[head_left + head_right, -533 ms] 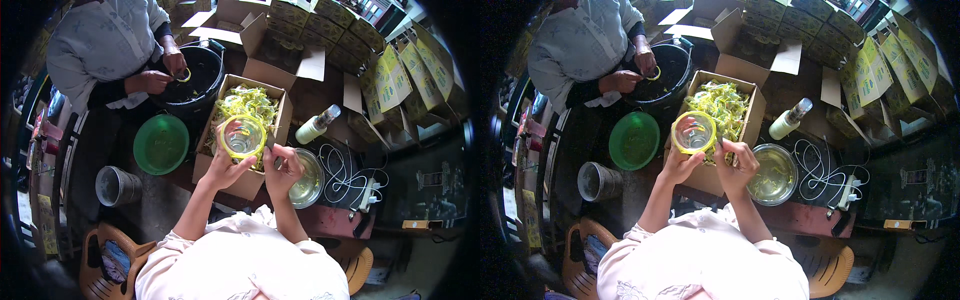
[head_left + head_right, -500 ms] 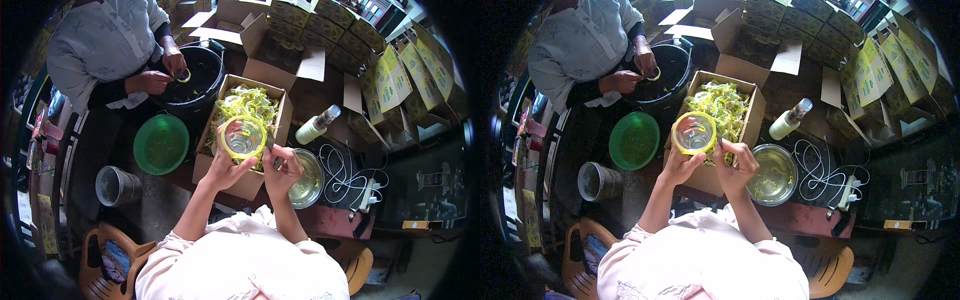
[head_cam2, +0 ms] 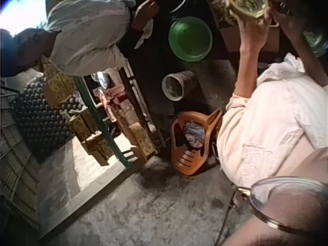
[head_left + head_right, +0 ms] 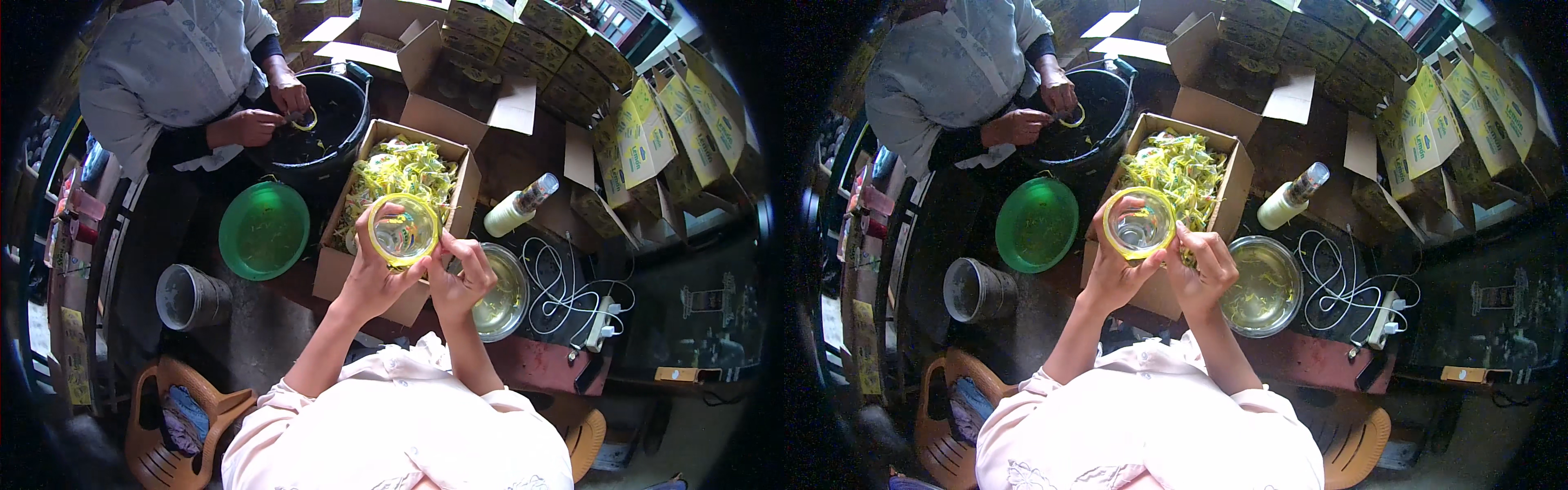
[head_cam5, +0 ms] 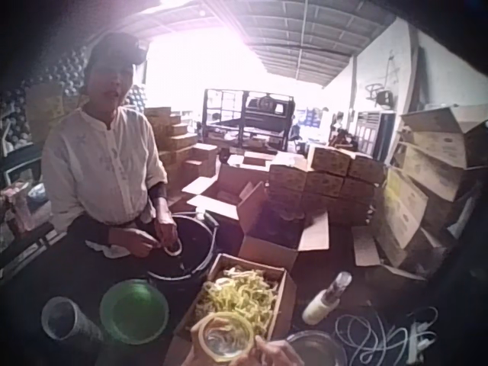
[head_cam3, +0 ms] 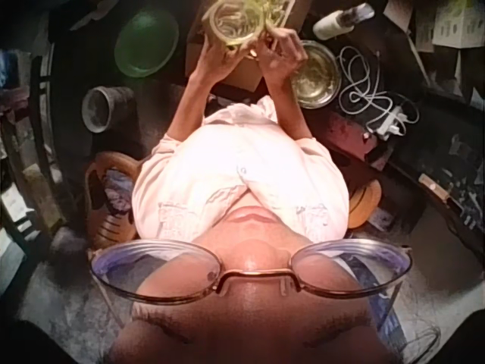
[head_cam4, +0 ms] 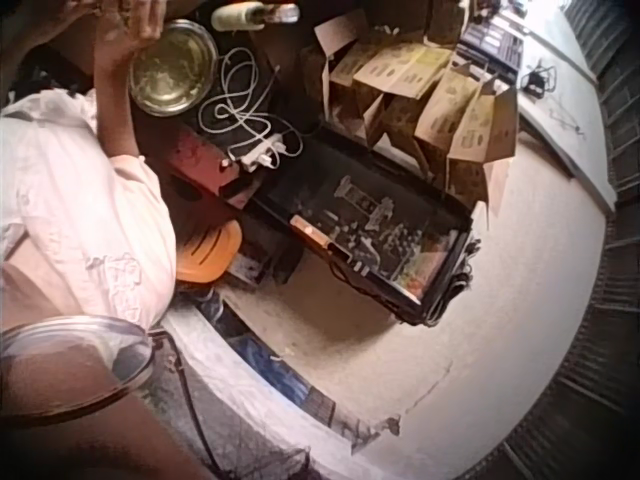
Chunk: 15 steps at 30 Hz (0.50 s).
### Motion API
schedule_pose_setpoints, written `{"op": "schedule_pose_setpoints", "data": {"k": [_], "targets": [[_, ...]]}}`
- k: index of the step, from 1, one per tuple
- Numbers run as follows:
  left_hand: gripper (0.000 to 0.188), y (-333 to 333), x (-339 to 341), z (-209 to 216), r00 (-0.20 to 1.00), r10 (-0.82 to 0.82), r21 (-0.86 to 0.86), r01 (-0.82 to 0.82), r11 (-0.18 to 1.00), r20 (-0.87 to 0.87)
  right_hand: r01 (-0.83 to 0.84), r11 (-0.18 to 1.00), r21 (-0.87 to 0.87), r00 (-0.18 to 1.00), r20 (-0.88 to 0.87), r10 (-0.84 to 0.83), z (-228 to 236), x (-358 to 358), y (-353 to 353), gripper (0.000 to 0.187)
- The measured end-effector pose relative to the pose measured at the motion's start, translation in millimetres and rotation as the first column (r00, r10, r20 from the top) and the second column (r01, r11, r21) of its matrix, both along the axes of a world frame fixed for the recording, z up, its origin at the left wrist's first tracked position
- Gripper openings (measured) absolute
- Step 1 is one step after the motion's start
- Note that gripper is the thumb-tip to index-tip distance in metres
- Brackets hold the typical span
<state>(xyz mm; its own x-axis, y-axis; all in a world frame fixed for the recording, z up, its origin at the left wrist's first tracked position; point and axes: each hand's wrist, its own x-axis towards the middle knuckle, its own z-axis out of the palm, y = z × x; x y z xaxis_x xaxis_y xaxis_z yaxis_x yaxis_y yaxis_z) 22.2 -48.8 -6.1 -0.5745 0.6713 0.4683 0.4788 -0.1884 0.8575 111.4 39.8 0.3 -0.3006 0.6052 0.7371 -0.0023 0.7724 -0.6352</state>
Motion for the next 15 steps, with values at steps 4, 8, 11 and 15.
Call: {"op": "schedule_pose_setpoints", "data": {"k": [4,8,11,15], "targets": [[0.078,-4,-5,0,0.999,-0.024,-0.038,0.022,0.999,-0.031,-0.072,0.997,0.002,0.997,0.003,0.072,2,-1,8,0.022],[0.078,-9,-3,4,0.994,-0.056,-0.08,0.048,0.996,-0.096,-0.143,0.989,-0.03,0.99,-0.006,0.143,3,-2,14,0.024],[0.079,-12,-6,6,0.995,-0.099,-0.038,0.098,0.994,-0.008,-0.211,0.974,-0.082,0.977,-0.023,0.21,4,0,17,0.023],[0.079,-14,-9,7,0.995,-0.066,-0.055,0.062,0.997,-0.07,-0.198,0.978,-0.061,0.98,0.007,0.198,2,4,12,0.022]]}}
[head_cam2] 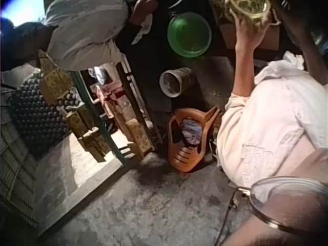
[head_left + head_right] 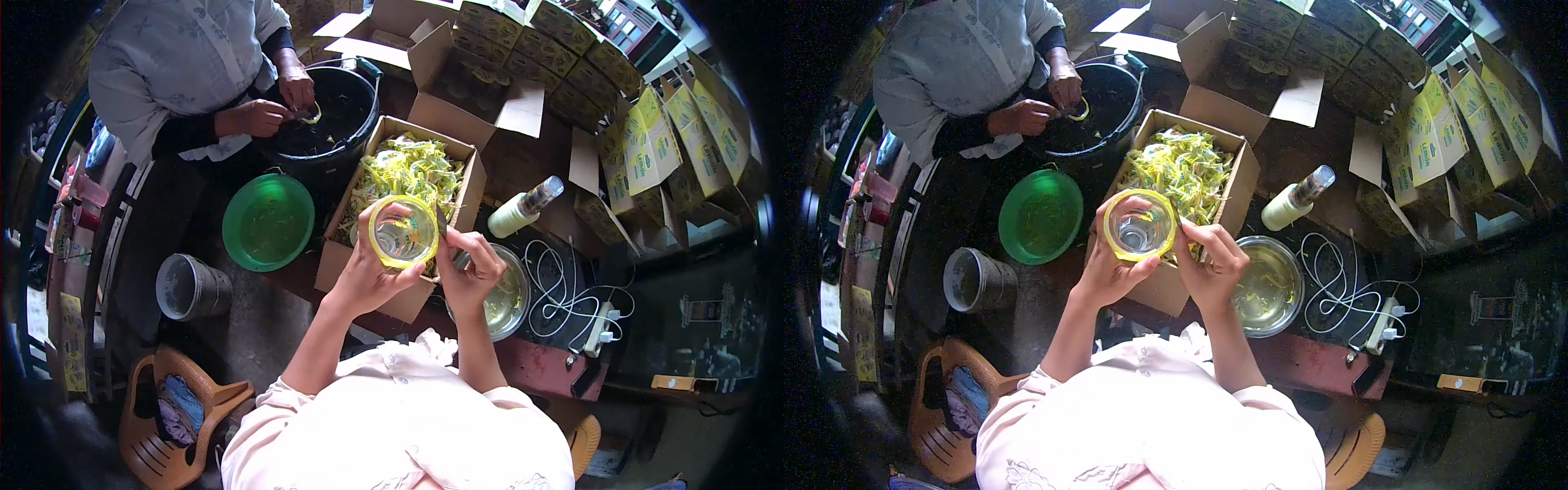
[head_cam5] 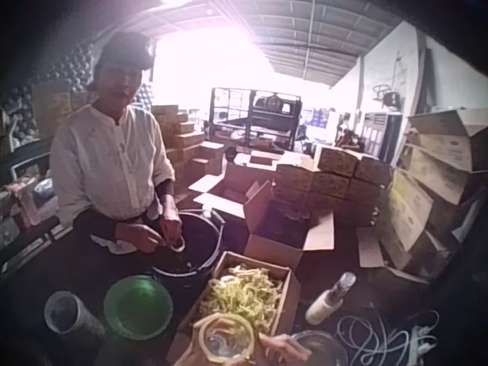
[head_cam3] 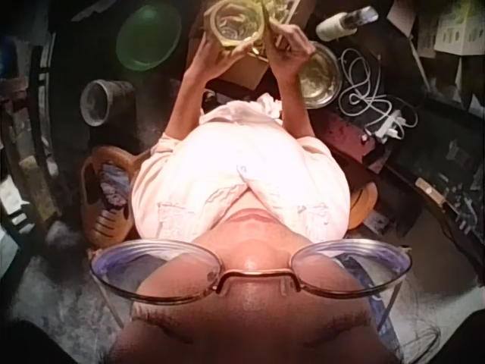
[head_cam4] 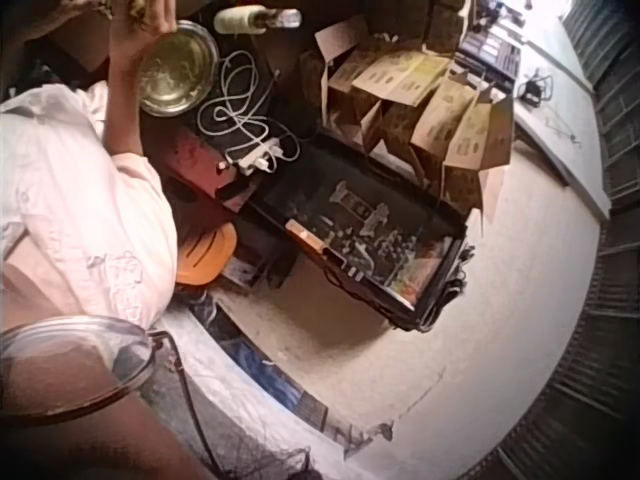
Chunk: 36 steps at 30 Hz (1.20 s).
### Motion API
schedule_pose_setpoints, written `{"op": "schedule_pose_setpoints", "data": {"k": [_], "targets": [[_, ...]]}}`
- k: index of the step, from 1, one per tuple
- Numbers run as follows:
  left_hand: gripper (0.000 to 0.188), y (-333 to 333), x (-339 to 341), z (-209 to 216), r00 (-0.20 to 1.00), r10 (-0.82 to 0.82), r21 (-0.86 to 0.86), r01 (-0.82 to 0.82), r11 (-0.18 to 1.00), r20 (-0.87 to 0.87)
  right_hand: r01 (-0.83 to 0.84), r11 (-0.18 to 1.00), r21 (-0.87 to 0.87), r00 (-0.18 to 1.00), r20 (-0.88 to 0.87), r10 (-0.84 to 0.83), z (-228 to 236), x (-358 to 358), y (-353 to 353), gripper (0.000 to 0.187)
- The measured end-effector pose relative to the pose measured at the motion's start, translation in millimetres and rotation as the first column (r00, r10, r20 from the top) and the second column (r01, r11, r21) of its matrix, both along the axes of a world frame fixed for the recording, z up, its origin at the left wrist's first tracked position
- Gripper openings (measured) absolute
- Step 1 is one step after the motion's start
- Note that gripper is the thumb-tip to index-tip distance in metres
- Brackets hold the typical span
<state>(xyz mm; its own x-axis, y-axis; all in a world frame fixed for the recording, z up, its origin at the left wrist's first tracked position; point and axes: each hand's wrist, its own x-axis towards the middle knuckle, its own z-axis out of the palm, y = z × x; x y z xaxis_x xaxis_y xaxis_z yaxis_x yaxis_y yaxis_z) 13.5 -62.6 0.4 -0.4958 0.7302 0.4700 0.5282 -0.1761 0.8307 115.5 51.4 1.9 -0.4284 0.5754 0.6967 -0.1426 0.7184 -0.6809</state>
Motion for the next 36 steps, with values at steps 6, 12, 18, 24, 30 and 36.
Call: {"op": "schedule_pose_setpoints", "data": {"k": [6,12,18,24,30,36], "targets": [[0.081,-8,0,5,0.998,-0.022,-0.043,0.02,0.999,-0.055,0.017,0.999,0.028,1.0,-0.011,-0.017,3,-1,-5,0.022],[0.081,-12,0,0,0.99,-0.14,0.027,0.14,0.99,0.017,-0.134,0.987,-0.085,0.99,-0.053,0.13,3,0,2,0.024],[0.079,-13,-1,5,0.989,-0.144,-0.032,0.143,0.989,-0.022,-0.058,0.998,-0.011,0.998,-0.018,0.058,4,7,-3,0.023],[0.077,-11,-2,1,0.953,-0.276,0.025,0.275,0.961,0.122,-0.119,0.993,-0.02,0.993,-0.022,0.118,8,6,3,0.023],[0.075,-4,-8,-3,0.936,-0.309,0.065,0.302,0.951,0.171,-0.156,0.986,-0.063,0.987,-0.04,0.154,5,8,8,0.023],[0.072,4,-4,-3,0.956,-0.242,0.004,0.245,0.97,0.164,-0.065,0.998,-0.003,0.998,-0.005,0.065,4,9,5,0.024]]}}
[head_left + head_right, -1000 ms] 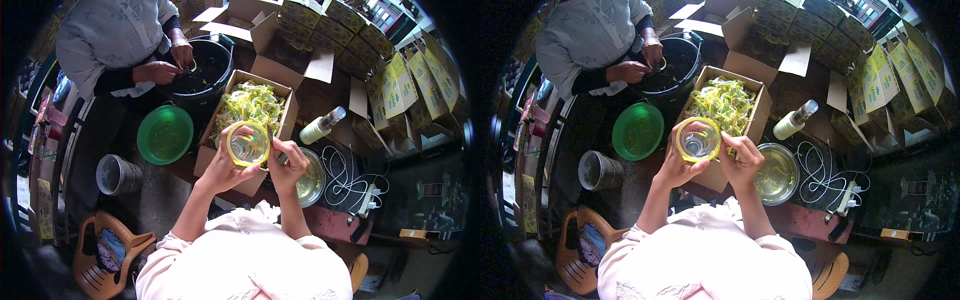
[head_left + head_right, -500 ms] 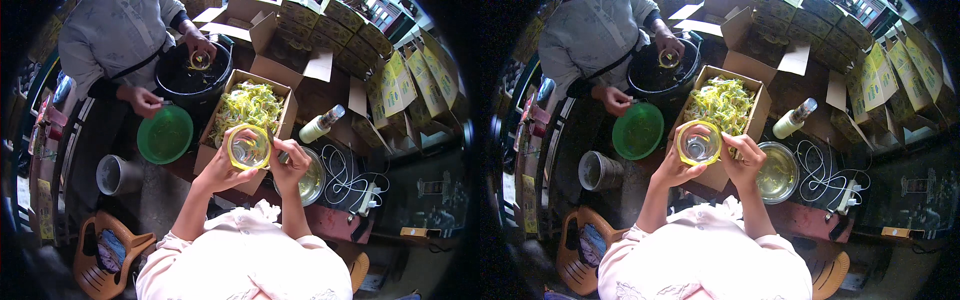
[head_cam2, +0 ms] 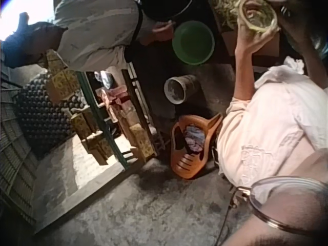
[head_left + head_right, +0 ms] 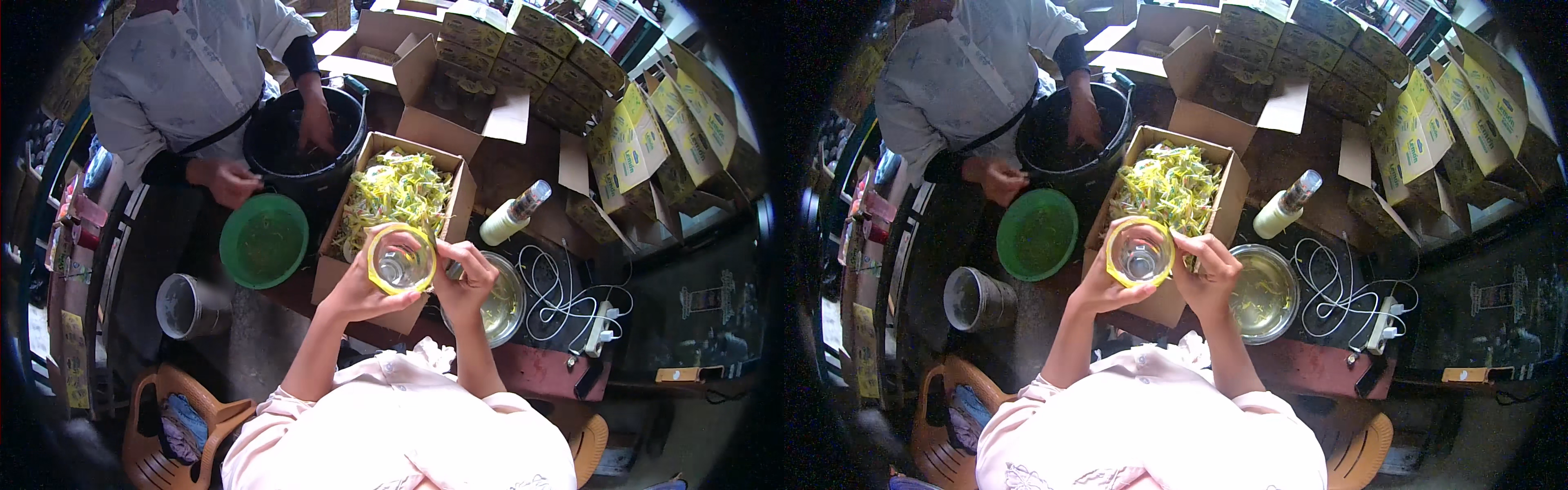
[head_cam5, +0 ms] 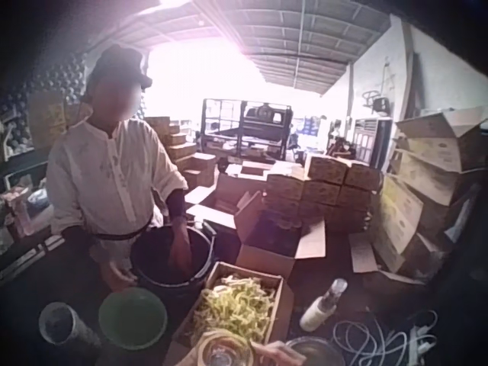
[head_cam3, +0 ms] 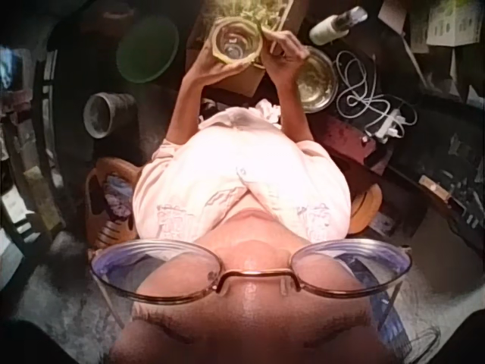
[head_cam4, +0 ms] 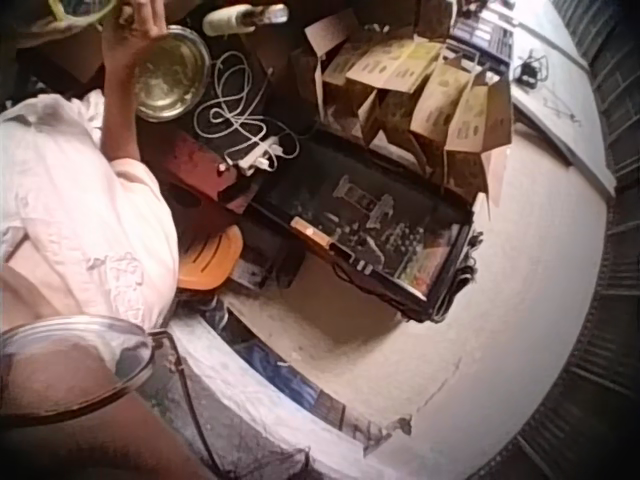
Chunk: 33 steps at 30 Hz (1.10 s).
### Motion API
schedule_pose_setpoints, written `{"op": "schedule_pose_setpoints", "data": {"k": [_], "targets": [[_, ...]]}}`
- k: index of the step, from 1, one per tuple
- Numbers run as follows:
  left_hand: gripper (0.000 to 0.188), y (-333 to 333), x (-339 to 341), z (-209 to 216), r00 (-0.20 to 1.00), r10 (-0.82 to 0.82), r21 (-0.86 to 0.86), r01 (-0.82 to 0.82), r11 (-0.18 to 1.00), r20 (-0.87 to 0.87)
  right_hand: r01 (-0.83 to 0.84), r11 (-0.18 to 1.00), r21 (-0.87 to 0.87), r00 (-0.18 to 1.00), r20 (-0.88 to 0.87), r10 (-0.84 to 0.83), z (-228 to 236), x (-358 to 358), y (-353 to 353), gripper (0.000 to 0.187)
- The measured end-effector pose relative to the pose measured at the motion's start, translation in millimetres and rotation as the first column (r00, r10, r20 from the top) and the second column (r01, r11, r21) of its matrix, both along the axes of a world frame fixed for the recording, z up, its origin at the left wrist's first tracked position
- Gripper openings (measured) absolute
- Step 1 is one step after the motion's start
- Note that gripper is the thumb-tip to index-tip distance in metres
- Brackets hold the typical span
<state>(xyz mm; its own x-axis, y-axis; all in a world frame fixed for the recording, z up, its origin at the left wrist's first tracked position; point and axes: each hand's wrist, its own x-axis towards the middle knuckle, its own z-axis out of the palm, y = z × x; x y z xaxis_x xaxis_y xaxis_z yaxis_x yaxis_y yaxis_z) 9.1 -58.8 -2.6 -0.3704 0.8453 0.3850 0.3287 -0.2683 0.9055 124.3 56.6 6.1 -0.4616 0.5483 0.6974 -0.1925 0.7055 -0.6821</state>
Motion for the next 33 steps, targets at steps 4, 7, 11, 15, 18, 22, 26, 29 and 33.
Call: {"op": "schedule_pose_setpoints", "data": {"k": [4,7,11,15,18,22,26,29,33], "targets": [[0.076,4,-3,-5,0.997,-0.07,0.038,0.07,0.997,-0.017,-0.045,0.999,-0.03,0.999,-0.012,0.044,-1,-1,9,0.024],[0.082,8,-3,-7,0.976,-0.086,0.076,0.072,0.995,0.199,-0.053,0.997,-0.059,0.998,-0.029,0.052,-3,2,10,0.022],[0.085,12,-6,-16,0.974,-0.119,0.078,0.106,0.991,0.193,-0.013,0.998,-0.068,1.0,-0.016,0.012,0,2,9,0.019],[0.081,21,-4,-13,0.948,-0.216,0.094,0.199,0.976,0.235,0.012,0.996,-0.089,1.0,-0.01,-0.013,-1,-1,14,0.018],[0.08,26,-6,-23,0.887,-0.254,0.193,0.192,0.962,0.386,0.077,0.992,-0.101,0.997,-0.02,-0.08,-3,-3,13,0.017],[0.083,28,-12,-21,0.832,-0.253,0.242,0.149,0.959,0.493,0.159,0.975,-0.158,0.985,-0.041,-0.167,2,-5,6,0.016],[0.086,30,-14,-18,0.872,-0.199,0.217,0.11,0.97,0.448,0.185,0.979,-0.086,0.982,-0.011,-0.186,9,-9,-1,0.017],[0.086,30,-15,-16,0.894,-0.19,0.216,0.108,0.97,0.406,0.185,0.982,-0.032,0.983,-0.005,-0.185,7,-11,-1,0.019],[0.089,27,-20,-20,0.932,-0.206,0.166,0.162,0.973,0.298,0.208,0.978,0.032,0.978,0.007,-0.208,8,-11,0,0.021]]}}
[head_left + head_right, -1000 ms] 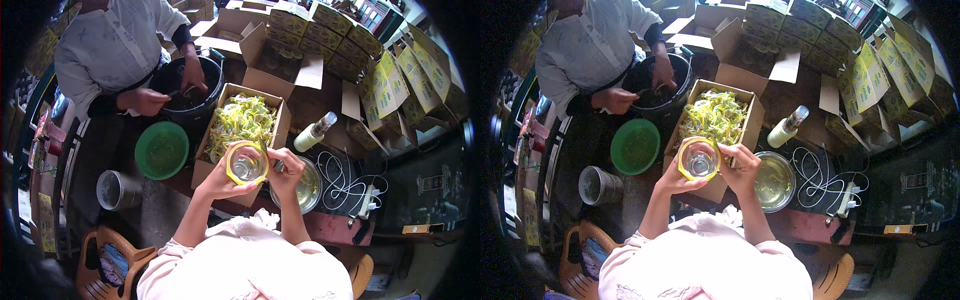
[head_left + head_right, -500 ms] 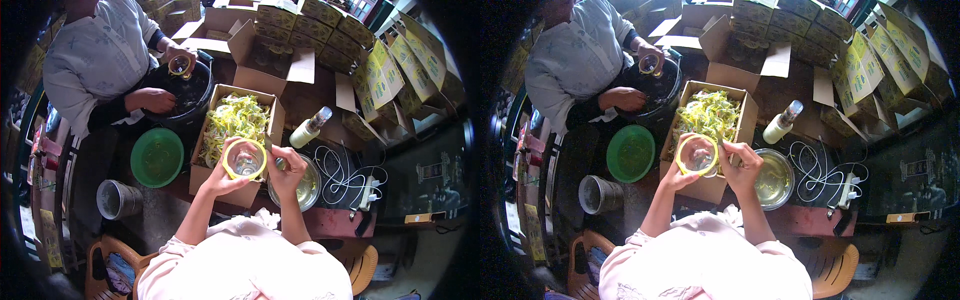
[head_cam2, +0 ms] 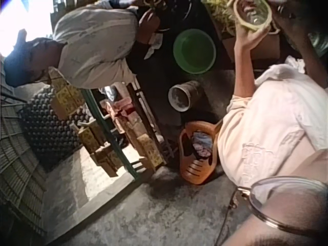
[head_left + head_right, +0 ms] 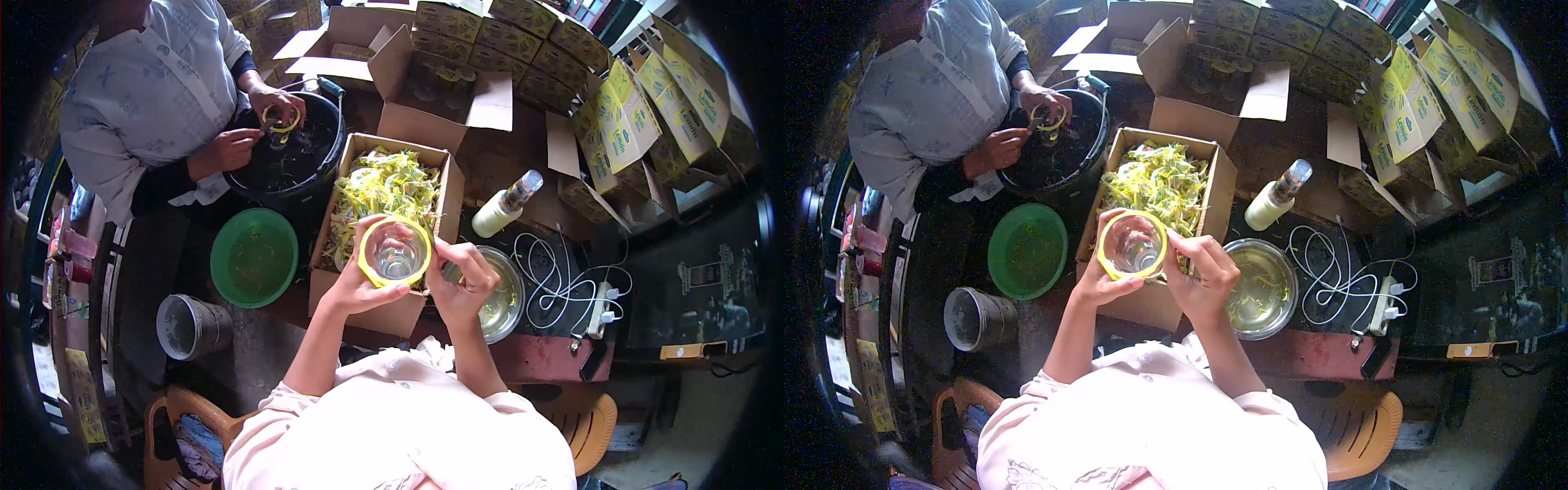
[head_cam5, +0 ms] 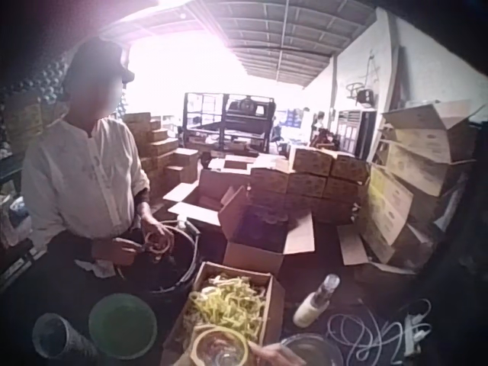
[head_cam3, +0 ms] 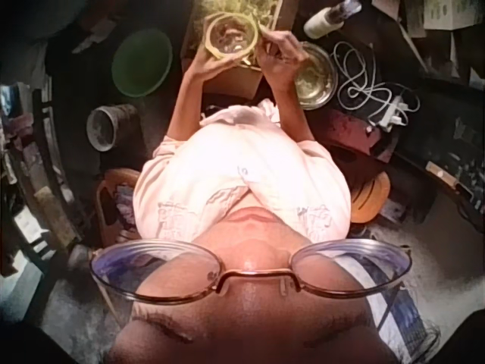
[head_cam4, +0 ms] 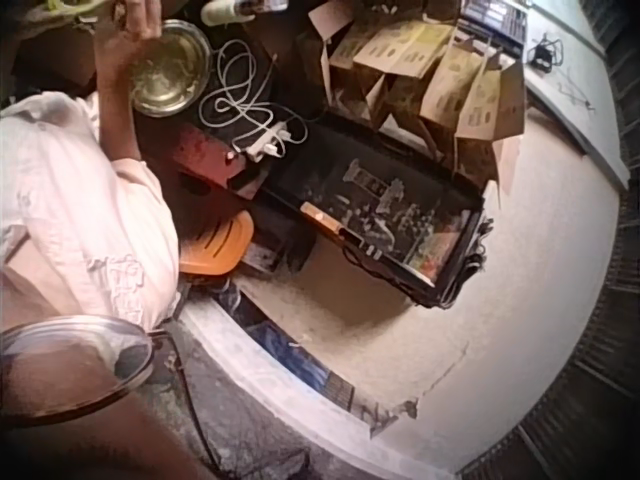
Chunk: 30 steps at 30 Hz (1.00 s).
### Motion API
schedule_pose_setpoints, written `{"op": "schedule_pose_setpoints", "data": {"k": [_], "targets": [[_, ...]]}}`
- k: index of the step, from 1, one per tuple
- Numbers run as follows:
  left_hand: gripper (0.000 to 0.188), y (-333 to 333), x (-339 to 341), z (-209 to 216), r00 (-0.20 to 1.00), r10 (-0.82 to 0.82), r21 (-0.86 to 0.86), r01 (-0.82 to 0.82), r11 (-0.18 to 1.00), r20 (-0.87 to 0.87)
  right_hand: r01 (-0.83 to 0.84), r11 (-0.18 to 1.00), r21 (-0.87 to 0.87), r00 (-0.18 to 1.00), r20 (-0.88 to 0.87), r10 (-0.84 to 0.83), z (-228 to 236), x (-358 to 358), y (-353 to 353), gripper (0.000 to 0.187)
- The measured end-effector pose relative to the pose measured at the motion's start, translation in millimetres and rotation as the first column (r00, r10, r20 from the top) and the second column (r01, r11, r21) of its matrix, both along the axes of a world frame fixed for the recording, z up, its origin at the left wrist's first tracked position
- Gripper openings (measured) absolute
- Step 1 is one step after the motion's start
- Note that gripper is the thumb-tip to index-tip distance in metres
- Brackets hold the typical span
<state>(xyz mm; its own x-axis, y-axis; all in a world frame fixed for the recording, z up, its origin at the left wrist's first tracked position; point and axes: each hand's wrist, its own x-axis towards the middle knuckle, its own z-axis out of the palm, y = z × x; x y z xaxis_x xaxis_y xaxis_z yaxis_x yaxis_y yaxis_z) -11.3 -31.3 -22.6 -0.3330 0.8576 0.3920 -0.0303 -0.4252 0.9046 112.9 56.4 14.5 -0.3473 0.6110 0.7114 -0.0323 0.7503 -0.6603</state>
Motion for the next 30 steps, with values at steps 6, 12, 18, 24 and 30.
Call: {"op": "schedule_pose_setpoints", "data": {"k": [6,12,18,24,30], "targets": [[0.088,-5,-3,1,0.998,-0.066,-0.051,0.066,0.997,0.002,-0.122,0.992,-0.024,0.992,0.018,0.123,2,2,9,0.023],[0.088,-6,-3,3,0.997,-0.071,-0.06,0.072,0.996,0.017,-0.118,0.992,-0.031,0.993,0.027,0.119,-1,4,8,0.023],[0.086,-1,3,2,0.99,-0.12,-0.035,0.123,0.992,0.073,-0.136,0.987,-0.084,0.991,-0.01,0.136,-6,4,8,0.023],[0.072,5,11,-5,0.992,0.104,0.006,-0.104,0.995,-0.067,-0.08,0.987,-0.136,0.996,-0.037,0.076,-4,2,1,0.019],[0.078,2,10,-7,0.996,0.085,0.045,-0.087,0.995,0.038,-0.012,0.997,-0.075,0.999,-0.044,0.009,-2,6,-5,0.015]]}}
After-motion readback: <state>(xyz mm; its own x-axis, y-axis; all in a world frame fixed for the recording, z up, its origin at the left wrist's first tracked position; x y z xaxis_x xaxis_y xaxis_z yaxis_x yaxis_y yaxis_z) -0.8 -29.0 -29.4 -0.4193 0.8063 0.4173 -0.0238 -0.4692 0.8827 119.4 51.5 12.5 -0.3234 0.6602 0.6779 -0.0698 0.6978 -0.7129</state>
